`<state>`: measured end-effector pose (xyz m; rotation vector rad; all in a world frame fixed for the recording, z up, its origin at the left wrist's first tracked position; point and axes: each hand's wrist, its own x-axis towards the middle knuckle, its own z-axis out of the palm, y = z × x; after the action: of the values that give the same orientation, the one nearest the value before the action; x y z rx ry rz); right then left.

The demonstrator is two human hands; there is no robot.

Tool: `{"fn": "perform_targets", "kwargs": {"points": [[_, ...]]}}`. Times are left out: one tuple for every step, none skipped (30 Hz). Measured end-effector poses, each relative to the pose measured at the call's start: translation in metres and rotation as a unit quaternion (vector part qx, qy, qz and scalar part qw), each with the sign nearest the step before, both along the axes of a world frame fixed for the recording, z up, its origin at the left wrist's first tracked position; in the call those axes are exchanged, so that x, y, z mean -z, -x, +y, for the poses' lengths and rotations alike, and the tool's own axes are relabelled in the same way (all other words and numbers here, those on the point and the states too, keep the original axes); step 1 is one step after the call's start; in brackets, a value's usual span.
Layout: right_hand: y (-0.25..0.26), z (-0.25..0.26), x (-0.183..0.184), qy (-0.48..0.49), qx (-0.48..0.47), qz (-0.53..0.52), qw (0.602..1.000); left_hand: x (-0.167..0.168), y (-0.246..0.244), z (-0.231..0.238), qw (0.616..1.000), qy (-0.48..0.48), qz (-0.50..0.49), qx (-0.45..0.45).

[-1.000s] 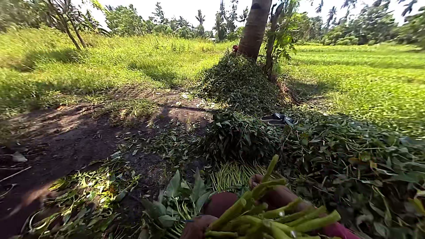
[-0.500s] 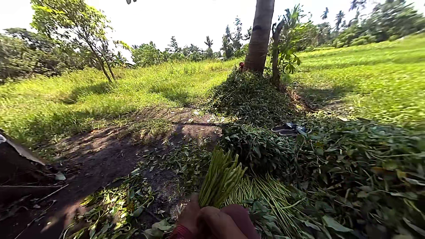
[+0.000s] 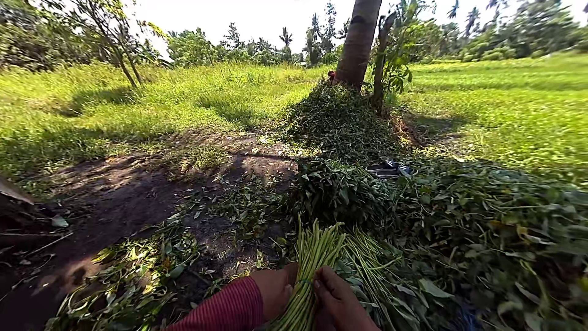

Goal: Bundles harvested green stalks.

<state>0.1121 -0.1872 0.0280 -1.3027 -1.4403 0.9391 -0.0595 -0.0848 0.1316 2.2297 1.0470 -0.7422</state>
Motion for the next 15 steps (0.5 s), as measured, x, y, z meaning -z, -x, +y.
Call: {"fn": "perform_targets", "kwargs": {"points": [[-0.001,-0.001,0.0,0.004,-0.002,-0.012,1.0,-0.002,0.0,0.011,0.999,-0.021,0.034,0.035],[-0.001,-0.002,-0.001,0.007,-0.006,-0.018,1.0,0.001,0.002,0.022,0.996,-0.036,0.051,0.057],[-0.001,-0.002,-0.003,0.007,-0.008,-0.021,1.0,0.003,0.005,0.033,0.995,-0.053,0.051,0.066],[-0.001,-0.001,-0.004,0.006,-0.01,-0.021,1.0,0.004,0.008,0.042,0.994,-0.072,0.045,0.066],[-0.001,0.001,-0.005,0.003,-0.01,-0.016,1.0,0.003,0.011,0.05,0.994,-0.089,0.029,0.062],[-0.002,0.001,-0.004,0.002,-0.01,-0.006,1.0,0.003,0.015,0.055,0.994,-0.096,-0.002,0.053],[-0.002,0.001,-0.002,-0.002,-0.012,0.014,1.0,0.005,0.018,0.058,0.994,-0.092,-0.048,0.037],[-0.003,0.002,0.001,-0.009,-0.018,0.041,0.999,0.011,0.021,0.059,0.99,-0.081,-0.112,0.011],[-0.004,0.002,0.004,-0.02,-0.024,0.074,0.997,0.021,0.023,0.058,0.981,-0.059,-0.183,-0.032],[-0.006,0.002,0.007,-0.036,-0.031,0.11,0.993,0.036,0.024,0.057,0.961,-0.024,-0.26,-0.091],[-0.006,0.002,0.012,-0.053,-0.036,0.15,0.987,0.052,0.024,0.054,0.929,0.021,-0.331,-0.164],[-0.007,0.002,0.017,-0.067,-0.039,0.19,0.979,0.067,0.022,0.049,0.884,0.068,-0.398,-0.237],[-0.007,0.001,0.02,-0.075,-0.039,0.227,0.97,0.081,0.019,0.044,0.831,0.107,-0.457,-0.298],[-0.007,-0.001,0.022,-0.078,-0.035,0.25,0.964,0.093,0.017,0.039,0.777,0.136,-0.508,-0.346],[-0.007,-0.002,0.024,-0.081,-0.031,0.264,0.961,0.102,0.016,0.033,0.721,0.165,-0.55,-0.388]]}}
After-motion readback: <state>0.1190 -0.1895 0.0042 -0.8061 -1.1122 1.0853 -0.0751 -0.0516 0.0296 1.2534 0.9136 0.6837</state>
